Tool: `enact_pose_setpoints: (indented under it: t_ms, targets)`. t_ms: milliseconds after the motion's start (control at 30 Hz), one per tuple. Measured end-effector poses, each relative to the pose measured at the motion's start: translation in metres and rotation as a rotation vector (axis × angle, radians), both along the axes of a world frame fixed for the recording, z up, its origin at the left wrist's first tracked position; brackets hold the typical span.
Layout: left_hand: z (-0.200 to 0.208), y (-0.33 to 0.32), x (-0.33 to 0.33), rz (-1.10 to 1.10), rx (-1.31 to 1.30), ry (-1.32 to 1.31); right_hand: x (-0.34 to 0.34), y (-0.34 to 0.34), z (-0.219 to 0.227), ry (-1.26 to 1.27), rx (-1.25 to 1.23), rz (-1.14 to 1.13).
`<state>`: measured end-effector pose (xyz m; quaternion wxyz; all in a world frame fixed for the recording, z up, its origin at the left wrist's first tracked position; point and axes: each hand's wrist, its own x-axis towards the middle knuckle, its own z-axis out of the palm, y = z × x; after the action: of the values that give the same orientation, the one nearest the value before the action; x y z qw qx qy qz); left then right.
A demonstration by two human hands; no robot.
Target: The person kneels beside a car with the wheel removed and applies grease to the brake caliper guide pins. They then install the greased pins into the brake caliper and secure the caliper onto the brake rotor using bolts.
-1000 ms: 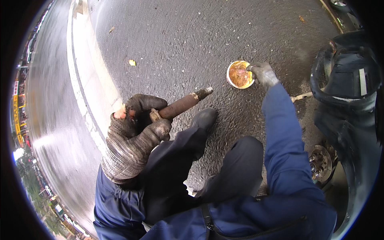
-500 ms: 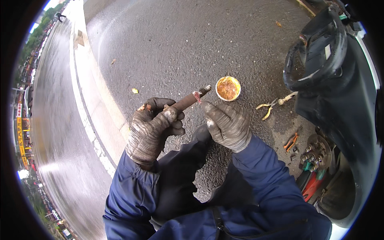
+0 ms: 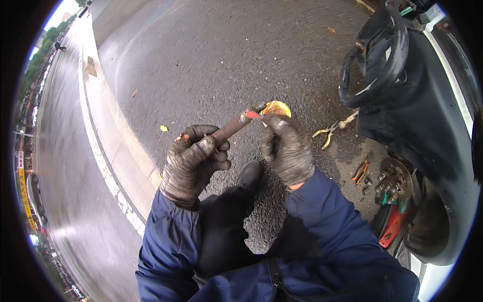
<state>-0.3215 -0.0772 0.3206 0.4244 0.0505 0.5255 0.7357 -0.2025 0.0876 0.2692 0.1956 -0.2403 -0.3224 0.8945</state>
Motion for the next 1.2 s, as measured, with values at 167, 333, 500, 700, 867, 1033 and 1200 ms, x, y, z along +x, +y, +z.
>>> enact_pose_setpoints:
  t_ms: [167, 333, 500, 700, 867, 1033, 1200]
  targets:
    - [-0.001, 0.007, -0.008, 0.006, -0.006, 0.028, 0.003, 0.015, -0.042, -0.108, -0.057, -0.036]
    - [-0.004, 0.001, -0.012, 0.056, -0.07, 0.079, -0.007, 0.109, -0.128, -0.909, 1.049, 0.18]
    - [-0.003, -0.01, -0.013, 0.074, -0.131, 0.148, -0.039, 0.165, -0.169, -1.044, 1.667, 0.958]
    - [-0.002, -0.014, -0.02, 0.096, -0.186, 0.169, -0.104, 0.159, -0.187, -0.996, 2.026, 1.614]
    - [-0.005, -0.025, -0.032, 0.102, -0.163, 0.16, -0.116, 0.153, -0.202, -1.006, 1.975, 1.62]
    - [-0.006, -0.032, -0.036, 0.144, -0.186, 0.123, -0.119, 0.153, -0.214, -1.022, 1.943, 1.734]
    - [-0.011, -0.032, -0.033, 0.171, -0.241, 0.19, -0.104, 0.155, -0.237, -0.891, 2.122, 1.698]
